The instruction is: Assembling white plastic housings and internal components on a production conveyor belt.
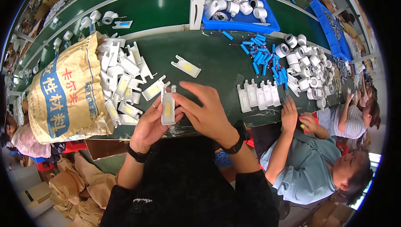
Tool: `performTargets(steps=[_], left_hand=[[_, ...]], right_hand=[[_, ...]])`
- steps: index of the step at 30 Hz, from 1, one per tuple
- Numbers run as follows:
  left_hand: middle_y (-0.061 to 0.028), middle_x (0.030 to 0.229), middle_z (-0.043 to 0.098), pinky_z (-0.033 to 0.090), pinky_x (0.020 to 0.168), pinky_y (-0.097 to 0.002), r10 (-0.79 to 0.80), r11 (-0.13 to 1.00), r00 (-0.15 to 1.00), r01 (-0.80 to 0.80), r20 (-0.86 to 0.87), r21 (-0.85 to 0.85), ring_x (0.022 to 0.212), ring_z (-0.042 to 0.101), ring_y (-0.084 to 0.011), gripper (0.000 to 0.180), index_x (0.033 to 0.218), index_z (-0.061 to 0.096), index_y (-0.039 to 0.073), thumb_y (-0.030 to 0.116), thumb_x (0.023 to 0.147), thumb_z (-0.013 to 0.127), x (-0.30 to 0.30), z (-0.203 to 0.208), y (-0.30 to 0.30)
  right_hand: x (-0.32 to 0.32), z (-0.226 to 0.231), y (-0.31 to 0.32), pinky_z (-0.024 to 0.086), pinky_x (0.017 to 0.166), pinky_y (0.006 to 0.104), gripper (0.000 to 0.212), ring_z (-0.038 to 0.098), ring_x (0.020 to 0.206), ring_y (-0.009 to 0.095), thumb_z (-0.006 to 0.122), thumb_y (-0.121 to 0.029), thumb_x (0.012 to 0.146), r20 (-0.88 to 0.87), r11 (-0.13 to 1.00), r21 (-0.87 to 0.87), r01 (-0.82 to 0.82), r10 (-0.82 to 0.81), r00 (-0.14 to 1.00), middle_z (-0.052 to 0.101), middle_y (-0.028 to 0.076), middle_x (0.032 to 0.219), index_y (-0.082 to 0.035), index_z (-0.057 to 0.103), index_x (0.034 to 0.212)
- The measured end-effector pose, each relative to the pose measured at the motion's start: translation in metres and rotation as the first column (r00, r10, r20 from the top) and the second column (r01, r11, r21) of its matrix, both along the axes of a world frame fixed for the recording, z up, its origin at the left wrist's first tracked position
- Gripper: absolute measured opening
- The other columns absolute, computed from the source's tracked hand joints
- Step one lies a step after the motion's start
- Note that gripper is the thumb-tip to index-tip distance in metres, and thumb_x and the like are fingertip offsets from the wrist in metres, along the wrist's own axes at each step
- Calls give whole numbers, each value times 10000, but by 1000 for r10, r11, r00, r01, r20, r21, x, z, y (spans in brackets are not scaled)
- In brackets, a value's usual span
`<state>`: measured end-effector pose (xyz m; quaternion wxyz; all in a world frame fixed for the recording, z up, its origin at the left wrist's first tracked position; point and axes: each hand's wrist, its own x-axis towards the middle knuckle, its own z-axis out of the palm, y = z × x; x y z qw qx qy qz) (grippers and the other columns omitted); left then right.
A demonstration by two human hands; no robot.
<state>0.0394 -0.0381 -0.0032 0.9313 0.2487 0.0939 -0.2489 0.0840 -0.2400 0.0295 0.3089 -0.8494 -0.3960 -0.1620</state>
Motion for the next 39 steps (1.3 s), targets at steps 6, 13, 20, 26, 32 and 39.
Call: performTargets(steps=[6,13,20,26,32,39], left_hand=[[-193,1497,457,447,1098,-435,40,999,999,-40,22,19,1307,535,-274,633,1574,251,133,180,1028,567,9,-13,-16],[-199,1466,486,487,1065,-411,45,996,999,-45,3,79,1303,543,-286,640,1560,281,132,109,1004,597,13,-16,-12],[-177,1452,504,505,1054,-405,51,995,999,-49,-18,88,1305,545,-314,613,1535,338,96,64,988,611,15,-17,-10],[-175,1445,517,516,1038,-389,48,995,999,-46,-24,87,1287,559,-283,607,1530,352,83,67,985,618,15,-20,-7],[-158,1436,534,521,1014,-362,13,995,999,-9,-38,98,1263,571,-234,580,1519,397,101,57,984,618,14,-20,-5],[-170,1435,543,471,1079,-386,-3,973,998,-9,55,230,1299,550,-247,543,1495,452,99,26,978,604,13,-25,-5]], right_hand=[[-17,-19,1,528,757,373,236,633,873,267,769,-15,755,-192,980,188,61,-25,981,662,31,970,-91,730,975],[-14,-25,5,550,722,360,220,656,864,268,767,3,751,-185,977,202,65,-27,982,662,46,965,-73,721,952],[-13,-25,10,565,702,353,224,677,842,271,780,13,726,-131,980,187,73,-49,990,671,63,950,-53,712,929],[-13,-27,15,568,683,348,209,683,813,260,785,12,712,-136,978,196,65,-39,990,678,58,925,-49,706,896],[-16,-29,15,557,667,344,202,679,805,247,775,15,705,-240,964,244,101,-41,970,684,53,905,-52,709,885],[-20,-31,21,536,680,354,182,646,787,255,747,21,683,-129,983,162,92,-71,989,669,47,863,-59,695,838]])
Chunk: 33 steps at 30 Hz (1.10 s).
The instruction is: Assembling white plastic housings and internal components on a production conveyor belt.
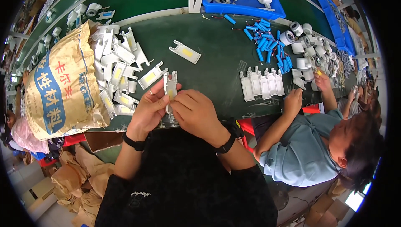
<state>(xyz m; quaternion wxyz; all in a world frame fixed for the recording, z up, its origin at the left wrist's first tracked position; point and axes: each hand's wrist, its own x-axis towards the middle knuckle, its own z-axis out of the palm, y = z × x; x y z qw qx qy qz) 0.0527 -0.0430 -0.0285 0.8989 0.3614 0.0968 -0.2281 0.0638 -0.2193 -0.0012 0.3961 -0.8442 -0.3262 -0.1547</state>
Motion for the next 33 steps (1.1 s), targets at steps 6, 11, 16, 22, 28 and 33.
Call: performTargets(steps=[6,11,16,22,28,33], left_hand=[[-152,1429,552,512,1019,-365,-63,992,996,56,-59,-110,1269,572,-233,541,1498,456,131,44,986,609,-1,4,3],[-169,1394,567,521,1017,-380,-66,992,994,55,-90,-115,1254,584,-257,560,1513,394,78,49,993,598,5,2,-13],[-161,1312,603,533,989,-370,-48,998,990,52,-132,30,1185,618,-238,549,1495,371,16,9,984,572,24,-25,-64],[-173,1369,565,500,1006,-339,-88,971,995,96,-46,219,1176,603,-217,639,1516,302,-50,28,956,600,37,-44,-134],[-230,1485,447,446,1079,-352,-270,794,958,167,93,585,1311,512,-268,799,1548,199,-61,88,916,663,31,-27,-133],[-264,1435,495,477,1035,-356,-340,787,924,178,174,591,1254,559,-283,796,1533,196,-94,132,918,648,33,-56,-178]], right_hand=[[2,3,-10,510,630,295,138,643,730,202,735,17,732,-407,982,185,46,34,913,661,56,843,-44,691,848],[1,-5,-23,496,602,254,106,625,677,139,724,23,780,-520,957,167,237,-119,846,662,70,856,-12,681,870],[-8,-7,-61,497,698,257,127,615,768,158,687,79,794,-281,789,285,545,-474,834,627,91,891,7,646,890],[-51,-4,-106,487,676,246,146,600,732,145,694,94,802,-206,741,244,626,-591,780,629,93,919,4,650,909],[-80,-23,-131,487,771,226,130,603,875,135,618,100,885,-379,647,357,674,-559,737,599,92,1092,5,622,974],[-65,-23,-117,541,946,393,99,657,1144,352,534,80,944,-500,501,649,573,-287,817,578,227,1318,-9,529,986]])
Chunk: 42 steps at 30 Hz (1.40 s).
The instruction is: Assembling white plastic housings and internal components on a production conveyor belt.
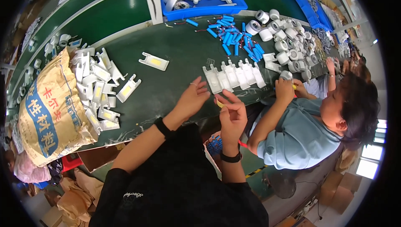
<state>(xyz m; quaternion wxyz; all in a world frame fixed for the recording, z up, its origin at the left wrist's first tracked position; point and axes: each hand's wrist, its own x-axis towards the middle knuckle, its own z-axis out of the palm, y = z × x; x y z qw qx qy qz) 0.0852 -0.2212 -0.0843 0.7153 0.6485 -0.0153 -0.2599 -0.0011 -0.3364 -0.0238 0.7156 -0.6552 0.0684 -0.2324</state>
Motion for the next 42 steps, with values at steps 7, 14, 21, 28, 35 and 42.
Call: performTargets(steps=[7,14,21,28,35,42], left_hand=[[-200,1375,548,351,1149,-495,-318,607,585,-479,746,634,1322,453,-403,562,1317,607,84,49,768,724,67,43,116],[-59,1145,617,220,1198,-589,-724,447,494,-196,481,873,1245,513,-307,369,1133,710,123,81,769,752,106,48,164],[-96,1199,591,247,1208,-542,-642,636,381,-218,665,740,1243,527,-291,415,1189,672,72,53,778,724,23,121,180],[-163,1524,452,419,1115,-404,338,855,927,-230,163,-465,1358,498,-252,689,1537,363,68,-61,921,643,-44,77,179],[-260,1362,575,574,954,-455,394,695,892,-448,-223,-563,1111,674,-323,550,1512,422,145,138,997,615,-54,56,204],[-234,1349,597,577,937,-366,305,726,913,-407,-271,-555,1131,670,-275,556,1513,416,107,126,997,621,-55,60,203]], right_hand=[[29,-27,17,536,719,333,218,638,769,210,475,132,892,-48,897,364,-251,287,957,647,140,951,-51,515,1003],[59,-25,47,243,470,247,211,287,494,79,400,9,856,-160,819,484,-308,429,889,408,-9,622,-25,557,992],[76,-4,97,204,422,218,265,271,462,4,613,-298,1021,-541,857,256,-447,510,669,280,-102,573,-42,641,958],[49,8,125,198,423,218,276,217,434,28,550,-314,1050,-160,274,932,-235,897,412,254,-106,539,-107,574,869],[30,12,126,329,489,267,239,429,548,85,795,-61,839,-256,822,-417,-388,303,918,490,-45,630,-84,753,1073],[48,20,136,347,481,325,231,440,515,177,807,-58,754,45,579,-755,-307,513,857,408,27,606,-125,777,973]])
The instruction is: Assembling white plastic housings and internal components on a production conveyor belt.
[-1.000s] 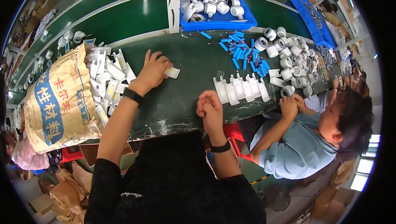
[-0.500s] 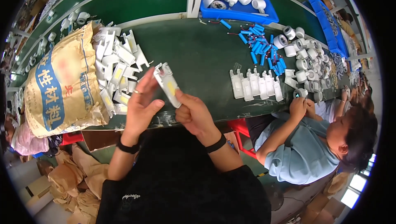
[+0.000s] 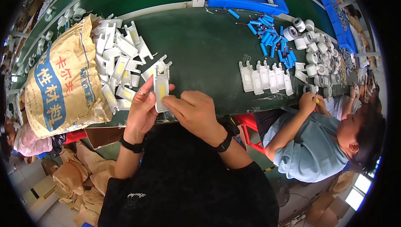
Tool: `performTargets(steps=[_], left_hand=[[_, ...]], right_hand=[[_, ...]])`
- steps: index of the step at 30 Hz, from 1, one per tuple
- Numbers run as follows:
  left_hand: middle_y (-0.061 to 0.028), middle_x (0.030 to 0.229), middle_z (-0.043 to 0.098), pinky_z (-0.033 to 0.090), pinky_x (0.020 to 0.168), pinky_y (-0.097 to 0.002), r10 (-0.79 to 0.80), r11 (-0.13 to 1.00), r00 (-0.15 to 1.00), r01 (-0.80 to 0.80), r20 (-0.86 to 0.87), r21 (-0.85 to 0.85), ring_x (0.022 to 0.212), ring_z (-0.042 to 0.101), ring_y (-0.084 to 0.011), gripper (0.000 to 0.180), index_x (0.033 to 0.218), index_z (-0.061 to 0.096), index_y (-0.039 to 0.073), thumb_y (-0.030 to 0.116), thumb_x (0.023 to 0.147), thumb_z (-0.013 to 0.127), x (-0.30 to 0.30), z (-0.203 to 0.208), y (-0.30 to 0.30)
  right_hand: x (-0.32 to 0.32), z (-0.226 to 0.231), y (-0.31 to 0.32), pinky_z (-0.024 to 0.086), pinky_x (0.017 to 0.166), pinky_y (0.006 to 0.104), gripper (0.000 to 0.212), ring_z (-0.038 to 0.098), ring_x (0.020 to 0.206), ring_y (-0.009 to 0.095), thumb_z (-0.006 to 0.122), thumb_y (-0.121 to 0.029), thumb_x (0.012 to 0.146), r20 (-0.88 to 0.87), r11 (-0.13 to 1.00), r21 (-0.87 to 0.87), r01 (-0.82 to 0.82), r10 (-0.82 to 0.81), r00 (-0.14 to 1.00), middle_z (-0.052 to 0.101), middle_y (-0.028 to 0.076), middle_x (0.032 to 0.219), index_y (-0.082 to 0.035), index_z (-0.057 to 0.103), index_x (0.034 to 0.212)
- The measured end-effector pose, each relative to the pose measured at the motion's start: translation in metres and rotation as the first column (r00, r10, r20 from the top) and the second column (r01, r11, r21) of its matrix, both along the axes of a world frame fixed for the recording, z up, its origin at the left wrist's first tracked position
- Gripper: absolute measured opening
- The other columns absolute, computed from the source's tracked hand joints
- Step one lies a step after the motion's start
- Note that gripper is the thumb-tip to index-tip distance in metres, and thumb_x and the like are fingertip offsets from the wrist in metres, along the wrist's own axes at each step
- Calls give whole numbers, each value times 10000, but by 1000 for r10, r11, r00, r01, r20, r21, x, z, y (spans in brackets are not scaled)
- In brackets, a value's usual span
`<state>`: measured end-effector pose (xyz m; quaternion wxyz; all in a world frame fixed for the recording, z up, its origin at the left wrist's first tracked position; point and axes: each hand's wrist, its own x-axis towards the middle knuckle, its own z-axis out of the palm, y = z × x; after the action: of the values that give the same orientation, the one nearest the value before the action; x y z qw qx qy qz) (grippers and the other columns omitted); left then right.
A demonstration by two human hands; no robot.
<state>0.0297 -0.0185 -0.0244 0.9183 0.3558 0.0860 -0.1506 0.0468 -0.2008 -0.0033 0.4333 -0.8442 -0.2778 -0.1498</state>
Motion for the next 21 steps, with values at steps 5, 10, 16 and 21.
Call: performTargets(steps=[5,10,16,21], left_hand=[[-217,1328,619,577,891,-328,-40,999,999,40,6,16,1132,671,-252,554,1509,427,105,105,993,627,-3,-1,0],[-217,1308,633,575,879,-321,-27,999,1000,27,-14,22,1123,671,-227,561,1510,432,119,95,988,634,-2,2,-1],[-244,1327,614,577,897,-347,-61,998,995,61,-77,8,1125,670,-239,542,1501,444,117,97,992,628,0,-2,1],[-237,1318,616,580,935,-388,-95,995,988,93,-118,-26,1131,668,-278,535,1505,419,89,74,1001,597,8,1,-15]], right_hand=[[-1,1,1,388,478,331,151,490,520,182,782,-79,767,73,998,-64,17,-13,997,412,9,617,-136,737,899],[0,0,7,407,475,325,163,504,514,185,762,-47,755,130,995,-101,23,-10,991,437,12,613,-125,725,893],[-1,0,3,359,463,281,173,464,481,132,781,-48,756,-314,988,130,78,-34,949,493,34,590,-96,766,921],[5,-5,-14,315,487,221,127,416,530,30,774,-58,824,-515,945,203,257,-120,849,496,-49,601,-58,763,950]])
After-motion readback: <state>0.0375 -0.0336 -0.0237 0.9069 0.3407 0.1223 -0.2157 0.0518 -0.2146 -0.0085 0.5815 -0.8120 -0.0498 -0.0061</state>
